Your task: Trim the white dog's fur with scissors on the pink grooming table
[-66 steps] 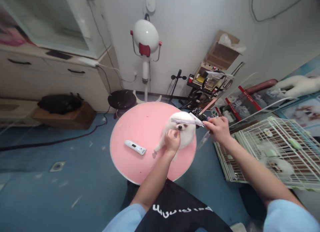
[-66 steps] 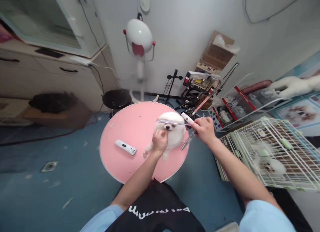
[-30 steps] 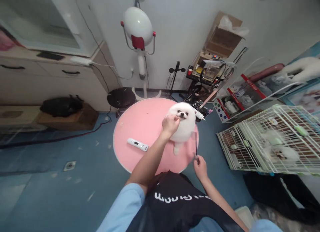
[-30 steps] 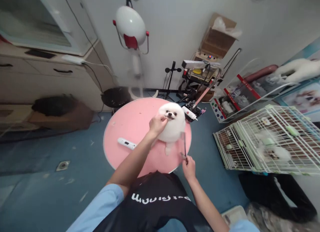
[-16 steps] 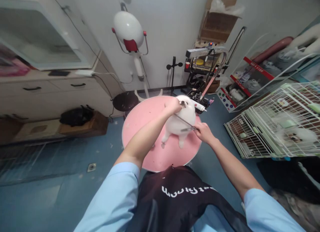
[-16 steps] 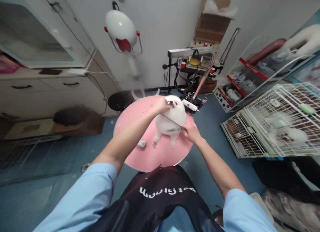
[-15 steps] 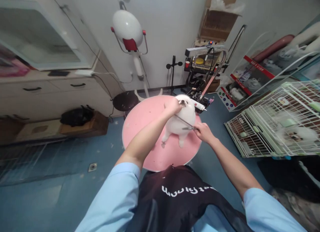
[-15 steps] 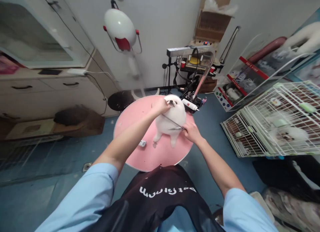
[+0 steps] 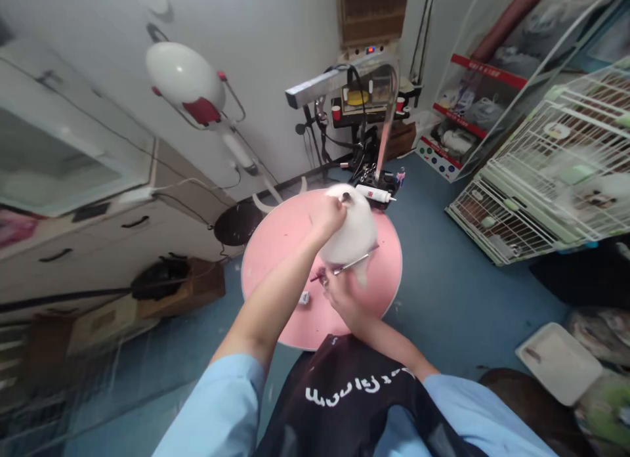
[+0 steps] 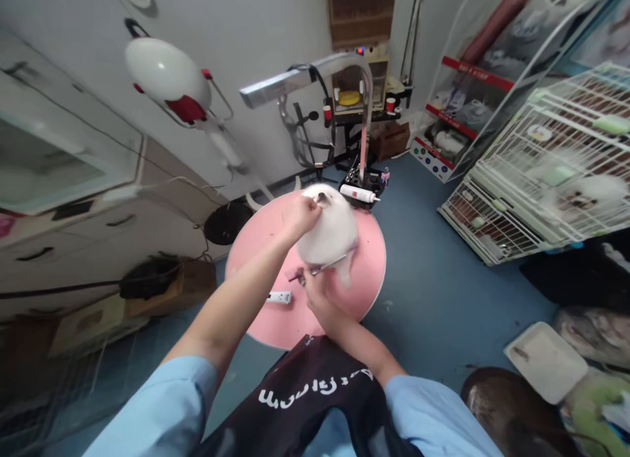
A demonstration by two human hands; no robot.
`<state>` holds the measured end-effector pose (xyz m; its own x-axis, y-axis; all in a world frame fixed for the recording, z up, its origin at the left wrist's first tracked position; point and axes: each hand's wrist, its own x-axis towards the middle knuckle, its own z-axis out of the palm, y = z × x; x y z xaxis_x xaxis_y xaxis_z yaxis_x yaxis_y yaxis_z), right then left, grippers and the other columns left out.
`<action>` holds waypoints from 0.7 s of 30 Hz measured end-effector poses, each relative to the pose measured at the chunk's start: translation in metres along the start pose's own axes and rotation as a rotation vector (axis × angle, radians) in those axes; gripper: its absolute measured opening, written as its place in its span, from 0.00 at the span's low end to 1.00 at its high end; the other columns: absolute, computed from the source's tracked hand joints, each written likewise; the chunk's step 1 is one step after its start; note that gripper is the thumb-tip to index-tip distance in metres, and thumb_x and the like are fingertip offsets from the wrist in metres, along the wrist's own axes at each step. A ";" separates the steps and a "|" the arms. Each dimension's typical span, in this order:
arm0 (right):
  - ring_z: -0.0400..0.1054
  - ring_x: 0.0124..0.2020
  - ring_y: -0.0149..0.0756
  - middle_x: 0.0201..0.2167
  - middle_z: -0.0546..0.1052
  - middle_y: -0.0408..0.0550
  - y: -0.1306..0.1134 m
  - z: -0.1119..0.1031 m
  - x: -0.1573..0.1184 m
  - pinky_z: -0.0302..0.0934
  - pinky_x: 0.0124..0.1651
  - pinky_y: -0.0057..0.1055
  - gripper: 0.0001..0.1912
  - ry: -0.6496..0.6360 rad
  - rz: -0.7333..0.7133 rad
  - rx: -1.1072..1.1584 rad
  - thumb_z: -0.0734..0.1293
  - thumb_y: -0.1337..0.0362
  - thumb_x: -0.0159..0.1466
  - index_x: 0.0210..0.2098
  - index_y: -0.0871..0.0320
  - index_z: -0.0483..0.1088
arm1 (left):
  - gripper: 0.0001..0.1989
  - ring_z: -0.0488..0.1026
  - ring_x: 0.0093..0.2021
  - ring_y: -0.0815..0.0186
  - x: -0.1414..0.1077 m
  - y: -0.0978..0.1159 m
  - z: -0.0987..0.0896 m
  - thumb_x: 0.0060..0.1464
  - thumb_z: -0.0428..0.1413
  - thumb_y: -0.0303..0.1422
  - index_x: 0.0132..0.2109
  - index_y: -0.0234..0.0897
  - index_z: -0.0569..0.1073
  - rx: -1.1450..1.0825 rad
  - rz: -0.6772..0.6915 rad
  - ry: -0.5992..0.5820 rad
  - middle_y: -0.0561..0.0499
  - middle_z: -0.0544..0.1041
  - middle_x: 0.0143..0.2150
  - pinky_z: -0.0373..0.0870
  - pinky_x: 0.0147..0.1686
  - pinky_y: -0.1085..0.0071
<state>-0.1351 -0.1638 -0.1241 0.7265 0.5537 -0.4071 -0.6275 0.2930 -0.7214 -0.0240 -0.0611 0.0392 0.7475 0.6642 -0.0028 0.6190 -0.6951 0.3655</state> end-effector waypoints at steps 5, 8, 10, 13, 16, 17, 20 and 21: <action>0.72 0.28 0.35 0.26 0.77 0.45 0.010 -0.005 -0.020 0.63 0.28 0.29 0.18 0.045 0.039 0.172 0.74 0.53 0.52 0.29 0.56 0.66 | 0.09 0.73 0.38 0.61 -0.003 -0.006 -0.008 0.54 0.51 0.31 0.30 0.37 0.74 0.010 0.053 -0.044 0.46 0.77 0.35 0.63 0.35 0.69; 0.70 0.24 0.33 0.22 0.75 0.41 0.025 -0.014 -0.016 0.62 0.25 0.29 0.18 0.197 0.079 0.223 0.76 0.56 0.48 0.29 0.56 0.65 | 0.09 0.72 0.35 0.62 -0.004 -0.010 -0.013 0.52 0.51 0.31 0.28 0.36 0.74 -0.013 0.095 -0.069 0.47 0.77 0.33 0.62 0.34 0.70; 0.69 0.23 0.32 0.20 0.73 0.39 0.033 -0.010 -0.005 0.60 0.24 0.28 0.19 0.228 0.062 0.250 0.77 0.59 0.45 0.29 0.55 0.64 | 0.09 0.71 0.34 0.64 -0.004 -0.014 -0.014 0.52 0.51 0.31 0.27 0.36 0.73 -0.037 0.110 -0.080 0.47 0.76 0.31 0.61 0.32 0.71; 0.70 0.26 0.32 0.25 0.76 0.42 0.043 -0.001 0.007 0.60 0.25 0.27 0.19 0.187 -0.054 0.282 0.76 0.57 0.47 0.31 0.56 0.65 | 0.09 0.69 0.30 0.65 -0.003 -0.022 -0.012 0.51 0.51 0.32 0.25 0.36 0.71 -0.064 0.119 -0.081 0.49 0.74 0.28 0.58 0.30 0.71; 0.70 0.26 0.32 0.24 0.76 0.42 0.055 0.000 0.012 0.60 0.26 0.27 0.20 0.275 -0.070 0.311 0.76 0.56 0.48 0.31 0.56 0.64 | 0.10 0.67 0.28 0.66 -0.004 -0.030 -0.010 0.51 0.51 0.33 0.24 0.36 0.68 -0.086 0.132 -0.077 0.50 0.72 0.26 0.55 0.28 0.71; 0.70 0.25 0.32 0.22 0.75 0.40 0.059 0.000 0.013 0.60 0.26 0.27 0.20 0.298 -0.057 0.305 0.77 0.56 0.46 0.30 0.56 0.64 | 0.10 0.66 0.28 0.66 -0.004 -0.032 -0.009 0.51 0.51 0.34 0.23 0.36 0.67 -0.090 0.135 -0.072 0.50 0.72 0.26 0.54 0.27 0.71; 0.67 0.23 0.30 0.22 0.75 0.41 0.070 -0.004 0.017 0.58 0.25 0.26 0.20 0.235 -0.059 0.285 0.77 0.56 0.46 0.29 0.56 0.64 | 0.11 0.67 0.29 0.66 -0.008 -0.037 -0.008 0.51 0.52 0.35 0.23 0.37 0.67 -0.093 0.132 -0.049 0.51 0.72 0.26 0.53 0.27 0.71; 0.67 0.23 0.30 0.23 0.75 0.41 0.071 -0.008 0.016 0.58 0.25 0.26 0.21 0.211 -0.071 0.298 0.77 0.54 0.47 0.29 0.56 0.65 | 0.11 0.67 0.29 0.66 -0.010 -0.039 -0.008 0.51 0.52 0.35 0.24 0.37 0.68 -0.093 0.132 -0.041 0.50 0.72 0.26 0.53 0.27 0.71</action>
<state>-0.1659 -0.1396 -0.1866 0.7932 0.3602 -0.4910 -0.6052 0.5560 -0.5698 -0.0576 -0.0387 0.0325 0.8314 0.5555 0.0143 0.4907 -0.7461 0.4501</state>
